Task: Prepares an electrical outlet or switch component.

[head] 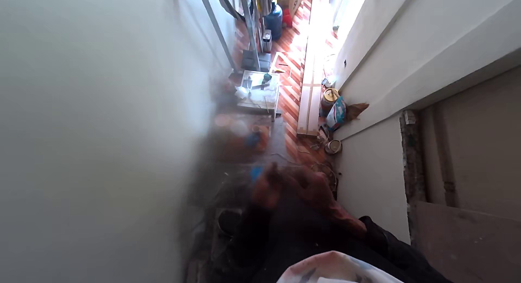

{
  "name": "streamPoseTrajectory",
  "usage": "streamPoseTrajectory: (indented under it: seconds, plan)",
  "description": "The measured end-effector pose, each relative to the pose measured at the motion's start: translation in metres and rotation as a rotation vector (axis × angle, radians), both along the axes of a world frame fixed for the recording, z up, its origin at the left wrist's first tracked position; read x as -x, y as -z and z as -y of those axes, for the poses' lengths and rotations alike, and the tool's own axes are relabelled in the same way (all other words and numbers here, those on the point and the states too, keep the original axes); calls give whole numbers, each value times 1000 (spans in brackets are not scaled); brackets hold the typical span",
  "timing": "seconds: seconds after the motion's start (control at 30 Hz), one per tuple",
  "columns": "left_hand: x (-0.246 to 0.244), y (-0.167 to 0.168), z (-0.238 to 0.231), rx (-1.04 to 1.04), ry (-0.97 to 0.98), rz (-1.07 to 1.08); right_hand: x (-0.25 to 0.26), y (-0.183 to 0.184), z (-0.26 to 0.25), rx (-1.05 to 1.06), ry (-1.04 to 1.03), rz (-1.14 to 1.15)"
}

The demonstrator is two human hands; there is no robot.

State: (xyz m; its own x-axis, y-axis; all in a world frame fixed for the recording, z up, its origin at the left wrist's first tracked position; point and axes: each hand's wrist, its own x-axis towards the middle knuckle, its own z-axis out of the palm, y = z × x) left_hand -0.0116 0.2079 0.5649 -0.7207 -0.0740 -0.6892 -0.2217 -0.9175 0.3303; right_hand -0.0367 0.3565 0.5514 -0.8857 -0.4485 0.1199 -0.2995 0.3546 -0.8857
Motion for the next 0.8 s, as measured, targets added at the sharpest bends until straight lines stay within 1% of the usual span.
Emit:
streamPoseTrajectory:
  seconds: [0.27,0.43,0.8]
  plan:
    - [1,-4,-1,5,20,-16,1,-3,-1,1,-4,-58]
    - [1,-2,0,-4,18,-30,2,-2,-1,18,-14,-39]
    - [2,-6,-5,23,-24,21,2,1,-3,-2,-8,-73]
